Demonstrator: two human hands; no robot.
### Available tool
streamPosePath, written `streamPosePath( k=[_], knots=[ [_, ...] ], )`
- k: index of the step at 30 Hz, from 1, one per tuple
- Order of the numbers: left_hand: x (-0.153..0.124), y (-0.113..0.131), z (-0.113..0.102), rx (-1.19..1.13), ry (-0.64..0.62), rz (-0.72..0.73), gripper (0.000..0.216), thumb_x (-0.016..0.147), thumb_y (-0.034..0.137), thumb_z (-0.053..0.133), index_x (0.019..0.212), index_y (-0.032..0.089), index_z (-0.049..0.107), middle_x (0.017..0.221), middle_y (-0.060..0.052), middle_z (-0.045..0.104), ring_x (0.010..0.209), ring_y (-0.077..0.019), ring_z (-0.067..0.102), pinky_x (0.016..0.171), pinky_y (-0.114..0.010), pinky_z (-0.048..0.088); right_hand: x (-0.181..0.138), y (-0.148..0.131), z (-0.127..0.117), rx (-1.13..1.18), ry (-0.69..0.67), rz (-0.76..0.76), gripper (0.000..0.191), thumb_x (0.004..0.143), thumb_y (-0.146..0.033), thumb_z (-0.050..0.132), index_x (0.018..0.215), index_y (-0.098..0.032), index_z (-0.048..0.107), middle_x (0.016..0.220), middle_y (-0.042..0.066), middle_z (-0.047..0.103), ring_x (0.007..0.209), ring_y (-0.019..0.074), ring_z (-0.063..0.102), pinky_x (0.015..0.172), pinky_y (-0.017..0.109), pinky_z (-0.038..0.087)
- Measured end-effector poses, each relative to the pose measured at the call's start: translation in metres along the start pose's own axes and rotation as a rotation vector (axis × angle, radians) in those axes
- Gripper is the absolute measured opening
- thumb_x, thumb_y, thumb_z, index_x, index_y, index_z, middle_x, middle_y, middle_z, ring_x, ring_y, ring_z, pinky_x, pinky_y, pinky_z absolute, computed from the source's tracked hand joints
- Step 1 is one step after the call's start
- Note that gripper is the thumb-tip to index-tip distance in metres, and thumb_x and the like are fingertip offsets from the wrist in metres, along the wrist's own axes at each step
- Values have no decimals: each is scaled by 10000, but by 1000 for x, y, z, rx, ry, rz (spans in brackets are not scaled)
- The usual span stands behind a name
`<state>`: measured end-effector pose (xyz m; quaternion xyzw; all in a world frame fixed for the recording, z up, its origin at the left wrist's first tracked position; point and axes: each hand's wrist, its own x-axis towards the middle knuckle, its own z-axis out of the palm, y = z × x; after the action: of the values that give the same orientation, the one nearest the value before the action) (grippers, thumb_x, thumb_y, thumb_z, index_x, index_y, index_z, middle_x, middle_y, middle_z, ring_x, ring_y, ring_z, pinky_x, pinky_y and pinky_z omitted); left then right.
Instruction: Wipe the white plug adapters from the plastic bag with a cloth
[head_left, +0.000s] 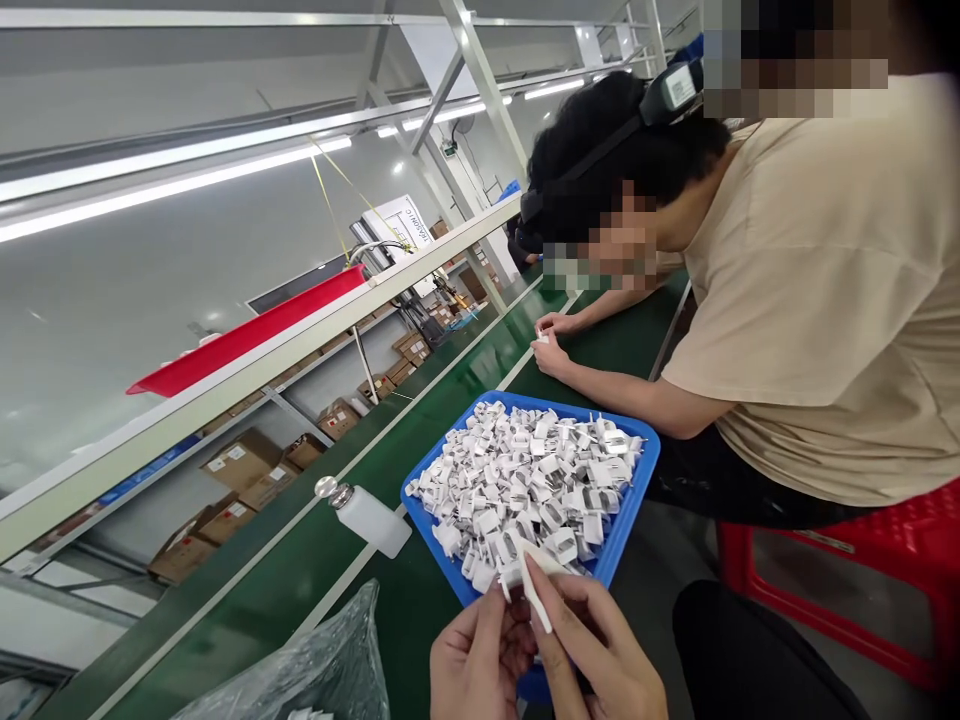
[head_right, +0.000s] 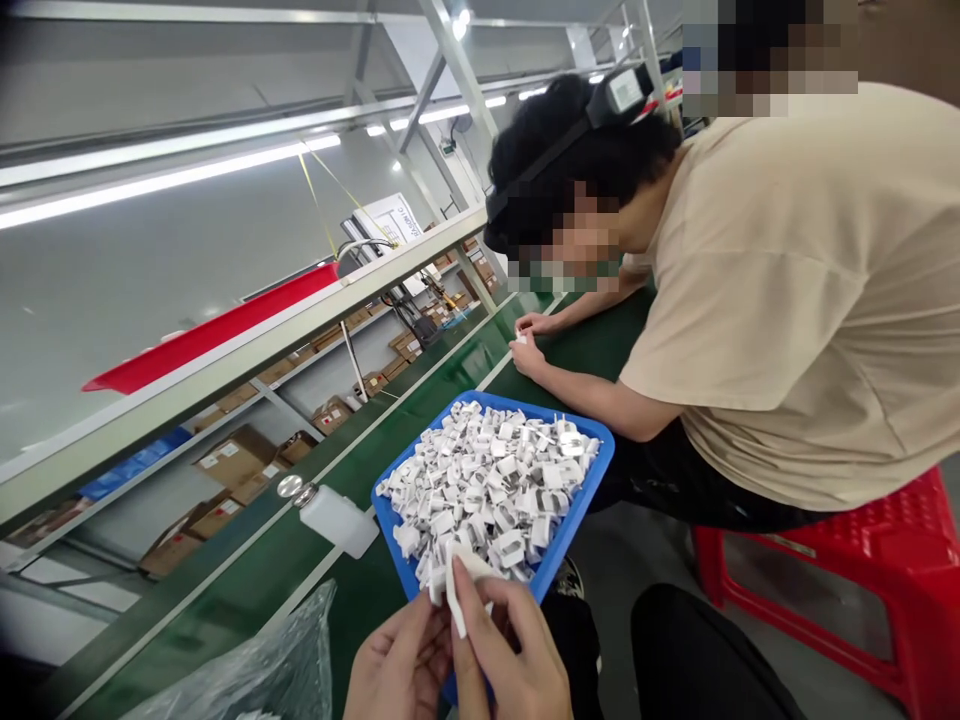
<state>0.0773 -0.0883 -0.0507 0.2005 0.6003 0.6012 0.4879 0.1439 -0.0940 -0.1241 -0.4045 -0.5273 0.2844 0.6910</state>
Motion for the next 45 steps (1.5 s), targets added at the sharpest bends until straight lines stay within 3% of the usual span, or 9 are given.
streamPosePath(
  k=[10, 16, 21, 24, 27, 31, 34, 40, 45],
  knots=[
    [8, -17, -8, -122, 64, -28, 142, 847, 263, 715, 806, 136, 764, 729, -110, 768, 776, -253, 773, 704, -293, 602, 2, 2, 4, -76, -98, -139, 628, 998, -108, 493, 1552, -387, 394, 1112, 97, 624, 864, 192, 646, 705, 323, 564],
    [2, -14, -9, -48, 101, -37, 220, 811, 343, 789, 800, 124, 781, 722, -105, 768, 768, -272, 778, 656, -280, 601, 2, 4, -1, -155, -154, -204, 662, 980, -110, 531, 1573, -350, 361, 1149, 116, 607, 924, 210, 634, 722, 343, 566],
    [4, -12, -7, -139, 70, -248, 305, 965, 301, 618, 835, 92, 799, 762, -146, 782, 729, -240, 770, 623, -263, 599, 1, 1, -1, -59, -119, -103, 570, 1000, -110, 487, 1514, -356, 469, 1167, 100, 596, 974, 191, 639, 767, 307, 561],
    [7, -13, -4, -137, 103, -114, 253, 978, 193, 585, 902, 81, 799, 874, -158, 800, 777, -200, 759, 734, -266, 614, 5, -1, -6, 28, -82, 10, 470, 1018, -166, 481, 1425, -381, 576, 1161, 73, 603, 938, 159, 649, 769, 263, 567],
    [14, -12, -6, -58, 203, 1, 190, 940, 174, 642, 869, 94, 799, 820, -124, 788, 675, -170, 703, 648, -256, 593, 11, -1, -18, 64, -74, 147, 359, 1023, -268, 506, 1323, -373, 674, 1119, 58, 614, 860, 139, 658, 721, 230, 564],
    [32, -2, -18, 445, 408, 475, 246, 830, 364, 780, 930, 145, 831, 894, -111, 805, 796, -282, 727, 721, -330, 578, 20, 4, -37, 48, -12, 219, 291, 995, -347, 563, 1222, -343, 746, 1053, 46, 637, 752, 114, 671, 676, 186, 572],
    [51, 11, -25, 842, 387, 767, 353, 814, 389, 771, 1069, 151, 823, 1138, -168, 792, 1070, -369, 710, 928, -373, 537, 25, 8, -50, -13, -12, 198, 265, 974, -383, 595, 1162, -332, 774, 1035, 42, 656, 829, 132, 710, 655, 135, 571],
    [70, 33, -26, 954, 89, 687, 370, 801, 409, 778, 1099, 194, 818, 1201, -174, 777, 1040, -372, 717, 877, -380, 544, 31, 16, -64, -88, 0, 239, 273, 959, -433, 609, 1128, -310, 785, 1078, 42, 675, 922, 154, 738, 723, 111, 585],
    [38, 21, -55, 724, 115, 574, 503, 682, 447, 883, 1142, 264, 794, 1282, -139, 736, 1238, -407, 626, 819, -340, 588, 13, 13, -70, -108, -29, 131, 267, 947, -412, 630, 1112, -283, 796, 1106, 71, 717, 902, 167, 725, 777, 152, 587]
  ],
)
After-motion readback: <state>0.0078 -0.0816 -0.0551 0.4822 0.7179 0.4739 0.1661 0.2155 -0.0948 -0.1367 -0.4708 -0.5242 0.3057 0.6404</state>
